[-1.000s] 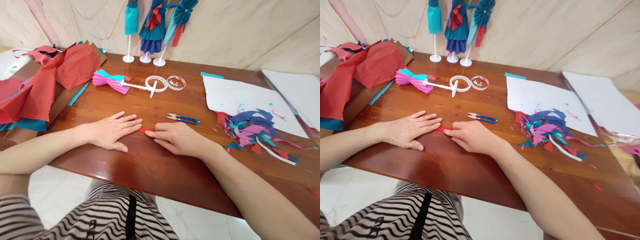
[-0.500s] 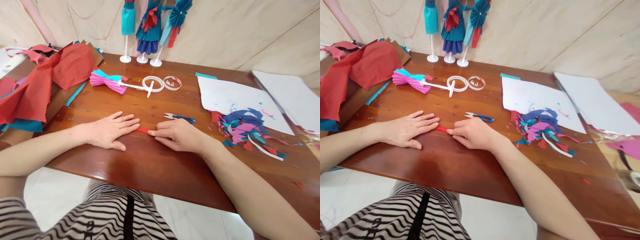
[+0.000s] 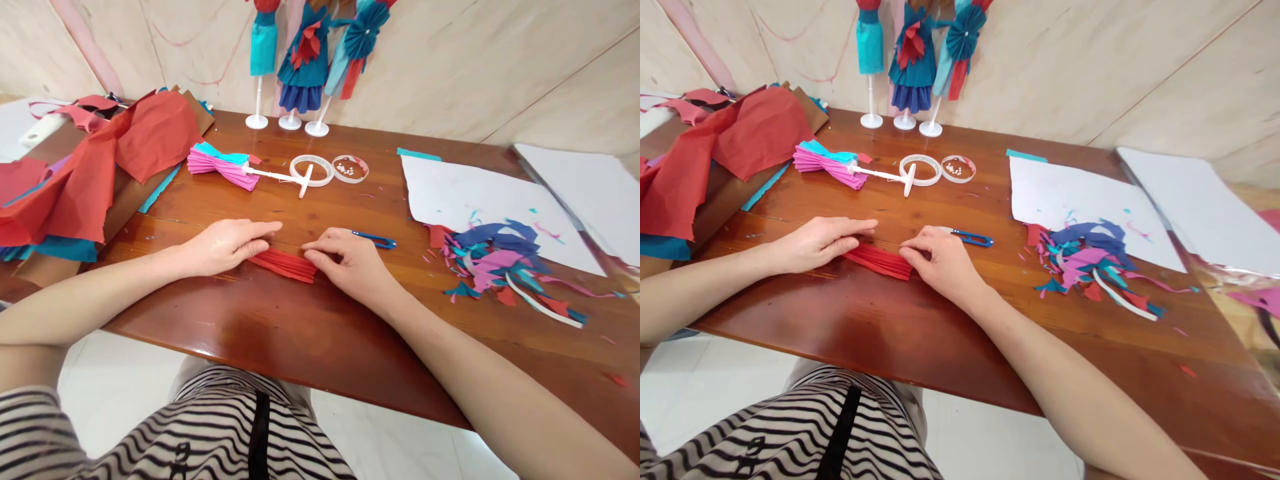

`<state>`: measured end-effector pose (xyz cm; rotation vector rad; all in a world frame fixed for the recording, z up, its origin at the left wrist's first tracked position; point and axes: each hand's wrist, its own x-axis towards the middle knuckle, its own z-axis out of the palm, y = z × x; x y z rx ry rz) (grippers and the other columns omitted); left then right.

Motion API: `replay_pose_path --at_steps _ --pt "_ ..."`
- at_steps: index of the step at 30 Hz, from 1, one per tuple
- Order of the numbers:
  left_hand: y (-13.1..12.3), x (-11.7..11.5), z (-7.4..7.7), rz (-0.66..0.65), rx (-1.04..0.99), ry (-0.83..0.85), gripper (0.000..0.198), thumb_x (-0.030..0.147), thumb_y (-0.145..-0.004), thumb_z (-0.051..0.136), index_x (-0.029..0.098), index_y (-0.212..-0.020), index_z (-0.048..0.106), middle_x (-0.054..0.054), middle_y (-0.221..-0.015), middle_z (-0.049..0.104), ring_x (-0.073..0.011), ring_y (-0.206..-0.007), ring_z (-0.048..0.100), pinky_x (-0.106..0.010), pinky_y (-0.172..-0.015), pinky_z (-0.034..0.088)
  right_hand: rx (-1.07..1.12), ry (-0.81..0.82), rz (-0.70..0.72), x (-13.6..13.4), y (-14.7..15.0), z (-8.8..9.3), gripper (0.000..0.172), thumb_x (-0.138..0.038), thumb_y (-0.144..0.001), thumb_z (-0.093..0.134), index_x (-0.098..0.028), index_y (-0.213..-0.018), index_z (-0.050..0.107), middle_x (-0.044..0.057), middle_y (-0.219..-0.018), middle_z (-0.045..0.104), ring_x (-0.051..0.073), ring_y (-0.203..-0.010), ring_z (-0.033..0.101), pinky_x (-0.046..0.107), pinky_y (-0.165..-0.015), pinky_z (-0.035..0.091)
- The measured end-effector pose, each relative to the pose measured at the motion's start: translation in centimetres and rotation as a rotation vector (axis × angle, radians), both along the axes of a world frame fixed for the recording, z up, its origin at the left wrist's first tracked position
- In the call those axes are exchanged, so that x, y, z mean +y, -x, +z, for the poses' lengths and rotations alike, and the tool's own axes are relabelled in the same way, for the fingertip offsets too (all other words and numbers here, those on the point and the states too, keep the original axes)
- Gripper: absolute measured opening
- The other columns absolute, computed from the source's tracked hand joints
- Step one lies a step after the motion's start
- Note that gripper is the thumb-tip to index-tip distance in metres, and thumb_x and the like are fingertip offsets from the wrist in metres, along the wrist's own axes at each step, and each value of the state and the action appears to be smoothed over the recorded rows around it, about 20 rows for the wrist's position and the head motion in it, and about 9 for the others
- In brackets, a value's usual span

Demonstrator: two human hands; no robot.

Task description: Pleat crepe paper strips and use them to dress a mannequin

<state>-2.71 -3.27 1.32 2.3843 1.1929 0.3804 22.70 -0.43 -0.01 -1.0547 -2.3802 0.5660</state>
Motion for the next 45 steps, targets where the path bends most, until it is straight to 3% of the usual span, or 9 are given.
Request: replay_pose_path --at_steps 4,16,21,27,33,35,39,41,45 --pt "0.1 0.5 -0.5 0.022 -0.016 -0.064 0.033 0.033 -0.094 0.052 0.017 -0.119 0.067 -0.009 -0.115 0.072 -0.0224 -0.108 0.064 -0.036 -0.097 0.05 -0.136 -0.038 0.016 -1.1 0.3 -0.2 0.025 -0.034 -0.088 0.059 -0.019 -0.097 0.075 0.008 -0.088 0.067 0.02 -0.074 0.062 0.034 -0.069 0.051" --pt "-0.1 -0.2 0.4 0.027 0.024 -0.016 0.033 0.029 -0.084 0.067 0.018 -0.114 0.068 -0.007 -0.106 0.069 -0.0221 -0.102 0.062 -0.034 -0.092 0.05 -0.229 -0.013 0.09 -1.9 0.3 0.7 0.031 -0.035 -0.082 0.067 -0.018 -0.109 0.068 0.009 -0.096 0.066 0.022 -0.08 0.064 0.034 -0.072 0.052" --pt "-0.2 0.0 0.5 0.114 -0.027 0.027 0.022 0.025 -0.091 0.053 0.017 -0.103 0.07 -0.005 -0.095 0.071 -0.0164 -0.085 0.065 -0.028 -0.081 0.051 -0.131 0.023 0.102 -1.8 0.4 0.6 0.023 -0.028 -0.092 0.05 -0.019 -0.1 0.069 0.007 -0.084 0.067 0.019 -0.074 0.063 0.032 -0.068 0.049" --pt "-0.3 0.0 -0.2 0.033 0.095 -0.063 0.012 0.016 -0.085 0.057 0.017 -0.08 0.068 -0.004 -0.084 0.066 -0.0169 -0.082 0.062 -0.027 -0.074 0.049 -0.132 -0.042 0.102 -1.9 0.8 0.2 0.02 -0.02 -0.091 0.048 -0.019 -0.083 0.066 0.006 -0.077 0.066 0.019 -0.072 0.062 0.031 -0.066 0.048" --pt "-0.4 -0.4 -0.1 0.026 0.124 -0.28 0.027 0.027 -0.098 0.042 0.017 -0.096 0.067 -0.008 -0.095 0.07 -0.019 -0.087 0.061 -0.031 -0.079 0.05 -0.102 -0.248 0.075 -1.6 0.4 0.3 0.023 -0.028 -0.094 0.046 -0.021 -0.091 0.068 0.009 -0.087 0.067 0.024 -0.085 0.063 0.037 -0.076 0.05" --pt "-0.2 -0.5 0.1 0.026 0.141 -0.236 0.03 0.036 -0.096 0.048 0.017 -0.112 0.065 -0.009 -0.101 0.07 -0.0207 -0.092 0.062 -0.032 -0.081 0.05 -0.147 -0.235 0.104 -1.6 0.2 0.5 0.026 -0.037 -0.093 0.05 -0.019 -0.102 0.068 0.012 -0.093 0.067 0.026 -0.089 0.063 0.04 -0.077 0.051" --pt "-0.1 -0.6 0.6 -0.007 0.171 -0.11 0.062 0.053 -0.082 0.068 0.016 -0.129 0.055 -0.01 -0.109 0.067 -0.0254 -0.102 0.061 -0.035 -0.086 0.051 -0.275 -0.185 0.14 -2.0 0.2 0.7 0.043 -0.046 -0.087 0.059 -0.015 -0.116 0.064 0.015 -0.103 0.066 0.029 -0.093 0.062 0.042 -0.077 0.052" --pt "-0.2 -0.7 0.7 -0.022 0.191 -0.091 0.059 0.049 -0.079 0.072 0.016 -0.126 0.057 -0.01 -0.109 0.066 -0.0256 -0.103 0.061 -0.034 -0.085 0.05 -0.31 -0.155 0.136 -2.1 0.3 0.8 0.039 -0.043 -0.085 0.061 -0.017 -0.114 0.063 0.014 -0.103 0.065 0.028 -0.092 0.062 0.04 -0.076 0.052" --pt "-0.7 -0.6 0.4 0.012 0.204 -0.048 0.021 0.027 -0.082 0.066 0.018 -0.101 0.064 -0.006 -0.096 0.067 -0.021 -0.09 0.062 -0.031 -0.077 0.05 -0.292 -0.081 0.122 -1.8 0.6 0.5 0.017 -0.031 -0.084 0.061 -0.019 -0.096 0.064 0.008 -0.089 0.065 0.023 -0.082 0.06 0.034 -0.07 0.049"
